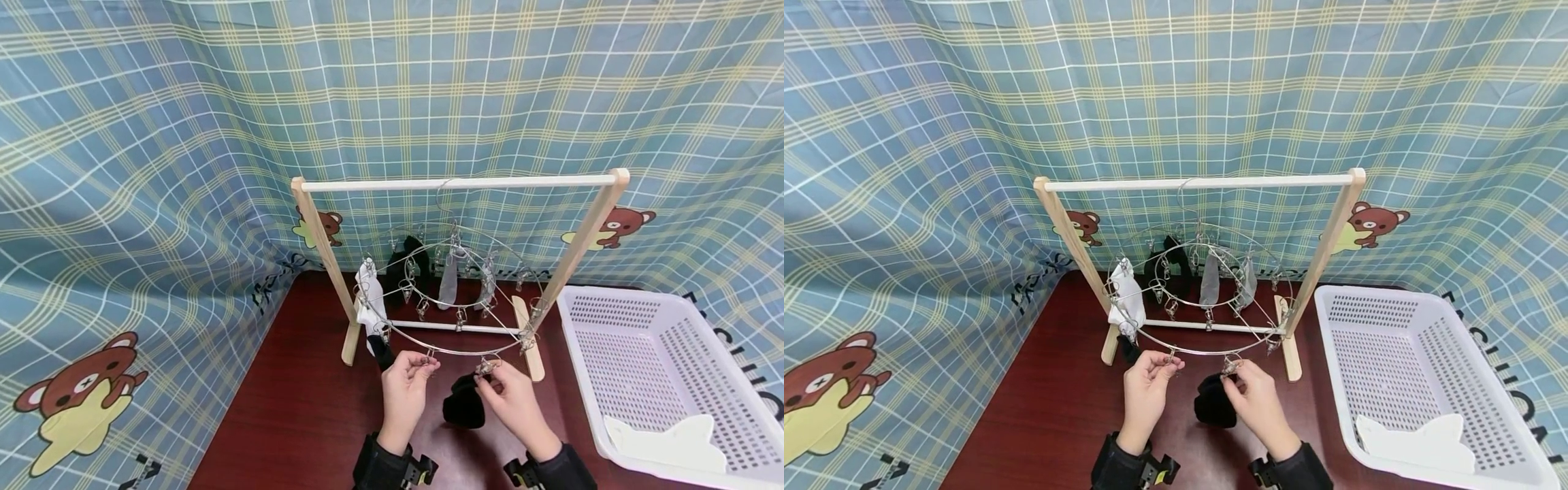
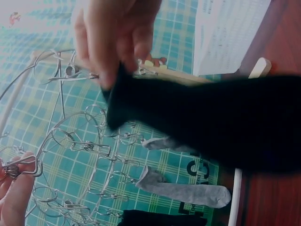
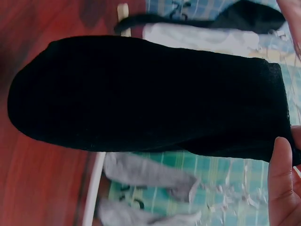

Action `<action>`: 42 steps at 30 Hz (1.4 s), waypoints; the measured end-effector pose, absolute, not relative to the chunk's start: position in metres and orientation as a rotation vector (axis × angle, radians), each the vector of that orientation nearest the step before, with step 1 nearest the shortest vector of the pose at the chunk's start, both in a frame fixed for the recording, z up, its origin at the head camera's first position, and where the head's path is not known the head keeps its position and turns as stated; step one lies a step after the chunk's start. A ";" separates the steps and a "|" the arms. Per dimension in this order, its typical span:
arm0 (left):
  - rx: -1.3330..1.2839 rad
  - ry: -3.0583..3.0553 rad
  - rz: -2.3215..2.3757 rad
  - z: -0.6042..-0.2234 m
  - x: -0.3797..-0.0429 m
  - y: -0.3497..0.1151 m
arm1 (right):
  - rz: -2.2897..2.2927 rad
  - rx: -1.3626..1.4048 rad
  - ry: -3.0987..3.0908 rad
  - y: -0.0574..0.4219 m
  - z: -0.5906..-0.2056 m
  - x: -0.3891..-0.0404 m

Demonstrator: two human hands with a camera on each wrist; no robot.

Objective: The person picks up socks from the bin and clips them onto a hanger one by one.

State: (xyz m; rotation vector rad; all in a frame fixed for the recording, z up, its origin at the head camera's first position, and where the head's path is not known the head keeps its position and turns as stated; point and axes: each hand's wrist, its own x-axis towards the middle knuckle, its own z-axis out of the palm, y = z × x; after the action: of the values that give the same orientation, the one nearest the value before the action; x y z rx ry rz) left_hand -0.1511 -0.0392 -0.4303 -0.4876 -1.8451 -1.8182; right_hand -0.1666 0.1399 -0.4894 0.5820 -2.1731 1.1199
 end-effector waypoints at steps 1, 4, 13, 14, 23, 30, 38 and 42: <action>-0.491 -1.842 -1.816 -0.430 -0.151 -0.039 | 1.126 0.585 -2.175 0.135 -0.490 -0.167; -0.491 -1.841 -1.799 -0.430 -0.151 -0.038 | 1.130 0.599 -2.191 0.122 -0.493 -0.166; -0.442 -1.841 -1.858 -0.432 -0.150 -0.036 | 1.211 0.630 -2.188 0.099 -0.490 -0.162; -0.441 -1.842 -1.858 -0.433 -0.150 -0.036 | 1.213 0.635 -2.185 0.098 -0.488 -0.162; -0.473 -1.805 -1.813 -0.435 -0.150 -0.036 | 1.273 0.656 -2.127 0.090 -0.473 -0.162; -0.469 -1.822 -1.818 -0.436 -0.150 -0.036 | 1.278 0.700 -2.060 0.087 -0.456 -0.157; -0.468 -1.850 -1.772 -0.434 -0.150 -0.035 | 1.269 0.700 -2.085 0.090 -0.460 -0.159; -0.477 -1.847 -1.772 -0.434 -0.149 -0.035 | 1.262 0.711 -2.053 0.090 -0.464 -0.161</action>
State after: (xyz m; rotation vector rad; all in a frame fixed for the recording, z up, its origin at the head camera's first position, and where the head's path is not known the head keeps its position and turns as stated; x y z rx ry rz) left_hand -0.1492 -0.0350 -0.4336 -0.4773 -1.8473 -1.7724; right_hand -0.1606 0.0899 -0.4642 0.7111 -2.0530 1.2621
